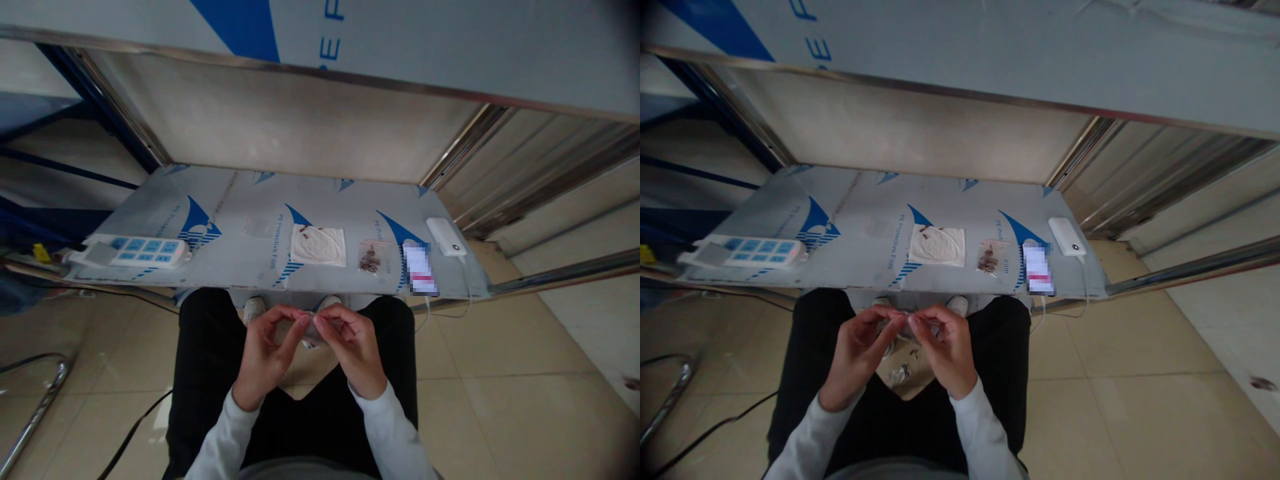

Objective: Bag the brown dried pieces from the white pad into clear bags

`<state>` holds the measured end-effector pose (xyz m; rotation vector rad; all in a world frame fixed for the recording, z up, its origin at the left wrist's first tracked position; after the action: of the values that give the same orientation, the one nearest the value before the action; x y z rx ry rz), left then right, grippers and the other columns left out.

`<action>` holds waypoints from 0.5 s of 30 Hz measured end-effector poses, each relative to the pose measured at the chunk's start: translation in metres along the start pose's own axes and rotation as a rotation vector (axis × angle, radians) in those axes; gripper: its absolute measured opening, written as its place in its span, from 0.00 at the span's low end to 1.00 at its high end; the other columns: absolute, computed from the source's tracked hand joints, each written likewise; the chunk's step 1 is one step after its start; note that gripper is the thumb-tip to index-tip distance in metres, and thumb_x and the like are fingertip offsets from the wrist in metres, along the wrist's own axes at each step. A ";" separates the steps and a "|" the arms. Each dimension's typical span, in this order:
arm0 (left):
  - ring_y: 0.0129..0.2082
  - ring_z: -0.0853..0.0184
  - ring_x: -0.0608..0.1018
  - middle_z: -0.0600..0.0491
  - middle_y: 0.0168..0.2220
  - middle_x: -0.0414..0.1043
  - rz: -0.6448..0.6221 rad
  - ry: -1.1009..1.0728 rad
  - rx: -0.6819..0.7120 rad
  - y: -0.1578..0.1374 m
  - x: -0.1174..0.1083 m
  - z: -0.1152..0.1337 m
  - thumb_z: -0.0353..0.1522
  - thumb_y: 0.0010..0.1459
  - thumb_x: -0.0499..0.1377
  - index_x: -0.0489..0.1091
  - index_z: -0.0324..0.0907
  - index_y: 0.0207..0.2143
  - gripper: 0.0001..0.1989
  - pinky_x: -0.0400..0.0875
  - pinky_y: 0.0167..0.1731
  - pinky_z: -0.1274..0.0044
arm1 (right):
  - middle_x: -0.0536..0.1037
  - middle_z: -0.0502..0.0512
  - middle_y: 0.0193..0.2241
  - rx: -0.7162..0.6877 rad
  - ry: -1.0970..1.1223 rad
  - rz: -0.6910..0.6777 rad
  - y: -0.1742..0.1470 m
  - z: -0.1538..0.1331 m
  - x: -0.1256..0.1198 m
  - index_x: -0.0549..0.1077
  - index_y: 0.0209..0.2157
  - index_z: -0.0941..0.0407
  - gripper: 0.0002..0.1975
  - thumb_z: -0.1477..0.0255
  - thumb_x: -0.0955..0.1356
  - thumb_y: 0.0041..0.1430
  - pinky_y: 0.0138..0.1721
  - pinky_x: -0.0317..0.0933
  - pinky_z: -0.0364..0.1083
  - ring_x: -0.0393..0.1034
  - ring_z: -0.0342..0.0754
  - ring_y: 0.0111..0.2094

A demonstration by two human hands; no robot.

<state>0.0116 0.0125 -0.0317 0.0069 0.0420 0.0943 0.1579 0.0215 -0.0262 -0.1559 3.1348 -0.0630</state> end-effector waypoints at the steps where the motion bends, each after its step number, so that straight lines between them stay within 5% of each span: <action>1: 0.31 0.68 0.78 0.50 0.29 0.77 -0.008 -0.009 -0.008 0.000 0.000 -0.001 0.35 0.53 0.63 0.74 0.38 0.31 0.08 0.73 0.35 0.78 | 0.77 0.52 0.27 -0.009 -0.011 -0.002 0.000 0.000 0.000 0.75 0.29 0.57 0.08 0.66 0.70 0.56 0.33 0.66 0.43 0.72 0.45 0.30; 11: 0.28 0.68 0.77 0.51 0.27 0.77 -0.072 0.058 -0.013 0.002 0.002 -0.008 0.34 0.53 0.63 0.75 0.39 0.29 0.07 0.72 0.32 0.78 | 0.81 0.55 0.32 0.109 0.105 -0.068 -0.007 0.014 -0.006 0.78 0.34 0.56 0.09 0.64 0.70 0.57 0.38 0.69 0.45 0.76 0.49 0.35; 15: 0.27 0.70 0.76 0.53 0.26 0.76 -0.073 0.122 -0.009 0.000 0.009 -0.012 0.34 0.54 0.63 0.74 0.39 0.28 0.06 0.70 0.30 0.80 | 0.81 0.57 0.32 0.057 -0.072 -0.042 -0.009 0.014 -0.020 0.80 0.35 0.55 0.10 0.65 0.69 0.58 0.37 0.70 0.47 0.76 0.50 0.33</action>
<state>0.0202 0.0129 -0.0442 -0.0091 0.1633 0.0213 0.1787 0.0141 -0.0394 -0.2181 3.0539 -0.1429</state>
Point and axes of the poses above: each hand's wrist, its own y-axis towards the middle knuckle, its own x-axis out of the palm, z = x × y, the point moved 4 cm from there along y, towards the middle knuckle
